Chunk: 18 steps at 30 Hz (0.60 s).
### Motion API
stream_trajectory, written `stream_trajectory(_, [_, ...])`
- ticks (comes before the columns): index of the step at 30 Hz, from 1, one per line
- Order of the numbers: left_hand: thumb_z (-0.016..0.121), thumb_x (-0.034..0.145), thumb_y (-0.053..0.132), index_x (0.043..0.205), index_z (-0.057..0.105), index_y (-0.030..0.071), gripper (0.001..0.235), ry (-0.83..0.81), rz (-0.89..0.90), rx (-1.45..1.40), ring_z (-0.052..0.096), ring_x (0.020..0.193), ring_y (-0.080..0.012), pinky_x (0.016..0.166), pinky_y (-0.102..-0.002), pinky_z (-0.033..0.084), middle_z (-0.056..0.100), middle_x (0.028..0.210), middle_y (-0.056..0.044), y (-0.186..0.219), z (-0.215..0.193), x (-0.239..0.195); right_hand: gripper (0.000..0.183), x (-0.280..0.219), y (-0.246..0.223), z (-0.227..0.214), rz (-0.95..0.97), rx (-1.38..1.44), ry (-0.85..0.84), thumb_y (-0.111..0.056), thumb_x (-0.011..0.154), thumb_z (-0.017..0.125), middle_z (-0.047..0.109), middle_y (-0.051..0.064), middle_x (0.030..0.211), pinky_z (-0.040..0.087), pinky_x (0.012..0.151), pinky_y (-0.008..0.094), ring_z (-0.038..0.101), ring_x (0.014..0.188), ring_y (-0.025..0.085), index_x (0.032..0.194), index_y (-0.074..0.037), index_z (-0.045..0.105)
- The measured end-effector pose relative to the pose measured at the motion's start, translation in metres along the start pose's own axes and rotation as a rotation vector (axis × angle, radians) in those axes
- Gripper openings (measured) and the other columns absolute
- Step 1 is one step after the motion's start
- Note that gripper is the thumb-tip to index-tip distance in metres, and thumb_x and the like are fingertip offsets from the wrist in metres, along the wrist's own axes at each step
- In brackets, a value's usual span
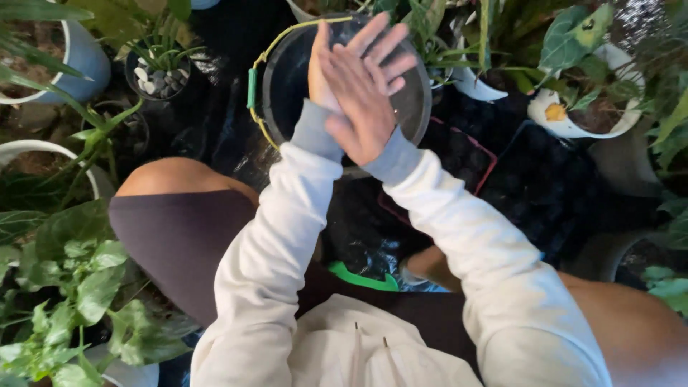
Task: Filling small seedling pots with soil using a spoon from a bucket
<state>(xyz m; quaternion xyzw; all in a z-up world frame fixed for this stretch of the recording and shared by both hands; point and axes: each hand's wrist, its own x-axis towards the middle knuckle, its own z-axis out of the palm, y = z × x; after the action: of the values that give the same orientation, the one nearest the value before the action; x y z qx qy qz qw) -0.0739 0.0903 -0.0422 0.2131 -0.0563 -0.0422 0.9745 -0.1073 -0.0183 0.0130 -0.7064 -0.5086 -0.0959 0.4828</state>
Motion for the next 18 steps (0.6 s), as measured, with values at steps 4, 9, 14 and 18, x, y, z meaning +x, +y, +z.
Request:
stream_trajectory(4, [0.026, 0.089, 0.062, 0.132, 0.043, 0.003, 0.075, -0.444, 0.096, 0.057, 0.032, 0.129, -0.0319, 0.109, -0.042, 0.019, 0.039, 0.136, -0.015, 0.006, 0.046, -0.022, 0.063, -0.016, 0.04, -0.004, -0.153, -0.413, 0.009, -0.054, 0.09, 0.018, 0.034, 0.006, 0.141, 0.005, 0.113, 0.049, 0.021, 0.135, 0.023, 0.136, -0.013, 0.034])
stream_trajectory(9, [0.035, 0.088, 0.059, 0.127, 0.044, -0.003, 0.074, -0.376, 0.02, 0.093, 0.036, 0.126, -0.0274, 0.108, -0.038, 0.025, 0.042, 0.131, -0.016, 0.012, 0.073, -0.028, 0.053, -0.01, 0.061, -0.033, -0.263, -0.577, 0.125, -0.048, 0.092, 0.038, 0.049, 0.007, 0.131, 0.006, 0.105, 0.054, 0.029, 0.128, 0.028, 0.126, -0.008, 0.049])
stream_trajectory(14, [0.045, 0.083, 0.055, 0.132, 0.035, 0.0, 0.074, -0.146, -0.111, 0.263, 0.032, 0.127, -0.0375, 0.104, -0.047, 0.024, 0.034, 0.136, -0.023, 0.012, 0.062, -0.027, 0.041, -0.007, 0.06, -0.054, -0.113, -0.706, 0.021, -0.02, 0.092, 0.058, 0.04, 0.003, 0.136, 0.009, 0.103, 0.054, 0.026, 0.128, 0.028, 0.131, -0.01, 0.049])
stream_trajectory(18, [0.048, 0.084, 0.043, 0.139, 0.027, 0.022, 0.063, -0.111, -0.228, 0.343, 0.042, 0.126, -0.0288, 0.1, -0.043, 0.033, 0.044, 0.138, -0.011, 0.025, 0.064, -0.036, 0.008, -0.011, 0.092, -0.08, -0.15, -0.788, 0.344, -0.01, 0.081, 0.068, 0.055, 0.007, 0.11, 0.041, 0.079, 0.042, 0.048, 0.097, 0.027, 0.08, -0.002, 0.071])
